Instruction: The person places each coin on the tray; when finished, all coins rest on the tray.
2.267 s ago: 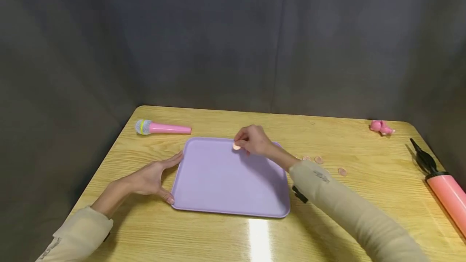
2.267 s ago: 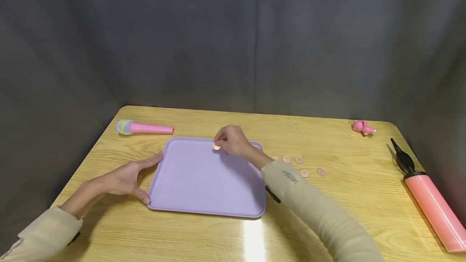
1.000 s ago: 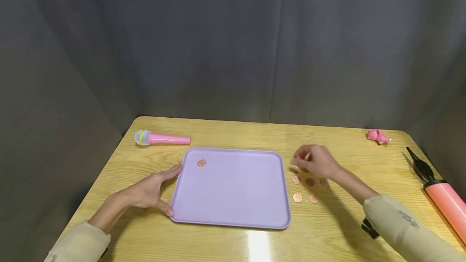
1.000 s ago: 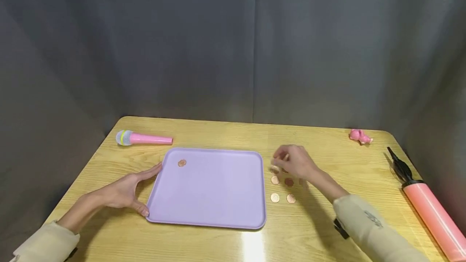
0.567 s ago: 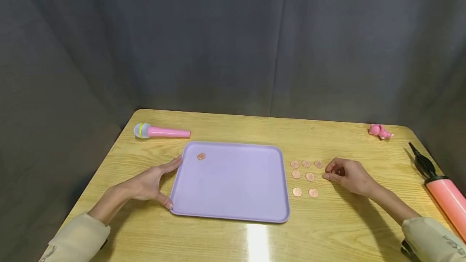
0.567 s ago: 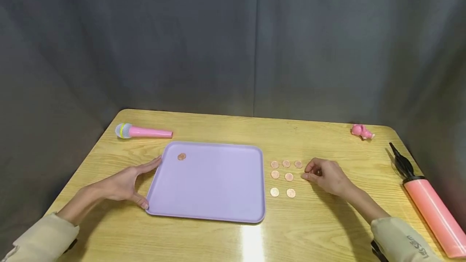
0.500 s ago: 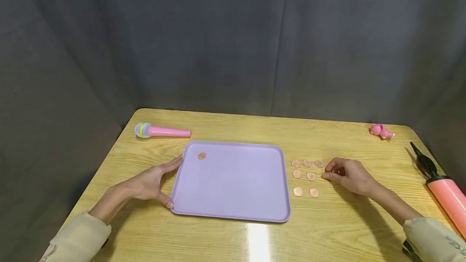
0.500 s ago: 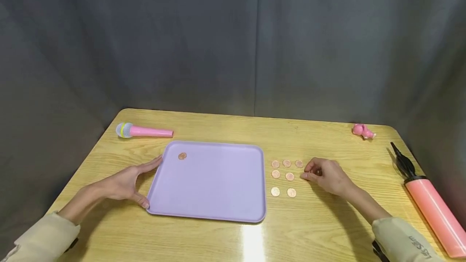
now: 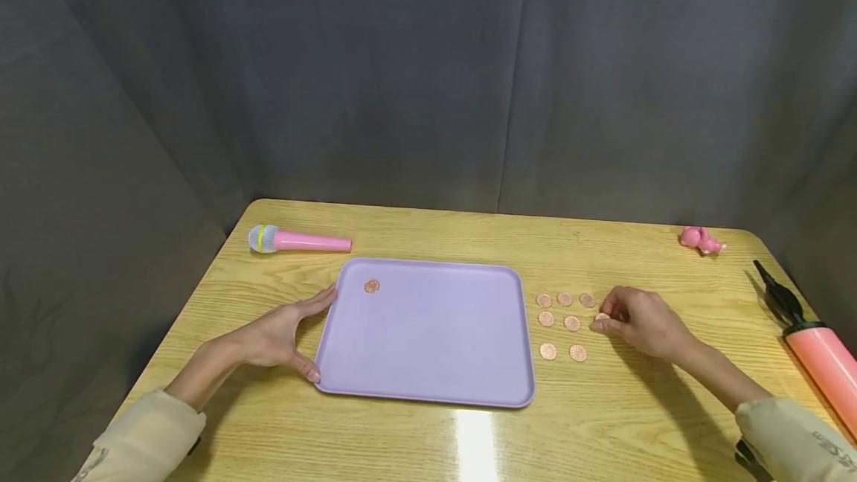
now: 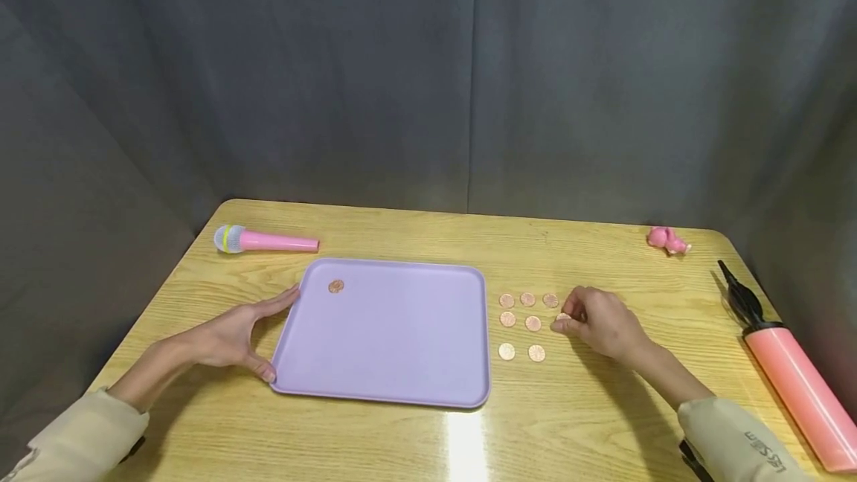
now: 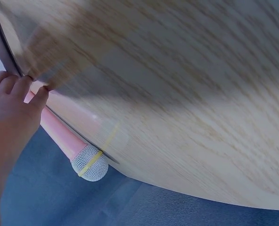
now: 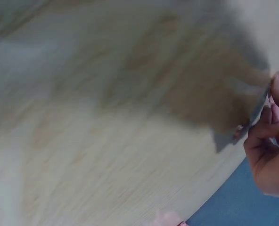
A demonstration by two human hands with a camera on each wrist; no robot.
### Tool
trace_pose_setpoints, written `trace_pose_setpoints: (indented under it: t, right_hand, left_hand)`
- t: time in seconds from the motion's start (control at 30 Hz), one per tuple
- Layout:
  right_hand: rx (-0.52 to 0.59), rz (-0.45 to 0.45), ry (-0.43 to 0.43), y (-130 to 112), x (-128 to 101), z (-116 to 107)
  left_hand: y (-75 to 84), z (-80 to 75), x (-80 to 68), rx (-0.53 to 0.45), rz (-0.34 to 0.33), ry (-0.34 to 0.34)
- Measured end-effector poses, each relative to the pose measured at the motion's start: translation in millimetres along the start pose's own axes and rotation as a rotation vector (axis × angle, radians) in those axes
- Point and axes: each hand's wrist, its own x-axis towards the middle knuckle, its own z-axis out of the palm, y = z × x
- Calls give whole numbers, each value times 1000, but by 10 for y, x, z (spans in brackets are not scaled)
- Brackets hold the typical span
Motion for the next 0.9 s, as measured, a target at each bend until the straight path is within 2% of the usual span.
trace_pose_setpoints:
  t: [0.1,0.2,0.3,0.47,0.57,0.7,0.9]
  right_hand:
    - [92,18,10,-98,141,30]
    - [175,54,14,-263,410,125]
    - [250,104,2,-510,766,276]
    - [340,134,-37,-1023,1309,612]
    - [338,125,-62,-1310,1540,802]
    - [297,95,-47,-1629,1727,1023]
    - [265,126,-8,-1847,1825,1236]
  left_hand:
    - [-14,-7,-7,4,-1,2]
    - [-24,-9,-15,1,-2,6]
    - [-16,-9,-17,-7,1,7]
    - [-6,4,6,-11,0,-5]
    - [-6,9,34,-3,-1,-10]
    - [-3,-10,34,19,-9,-11]
    - [-5,-14,4,46,-17,-4]
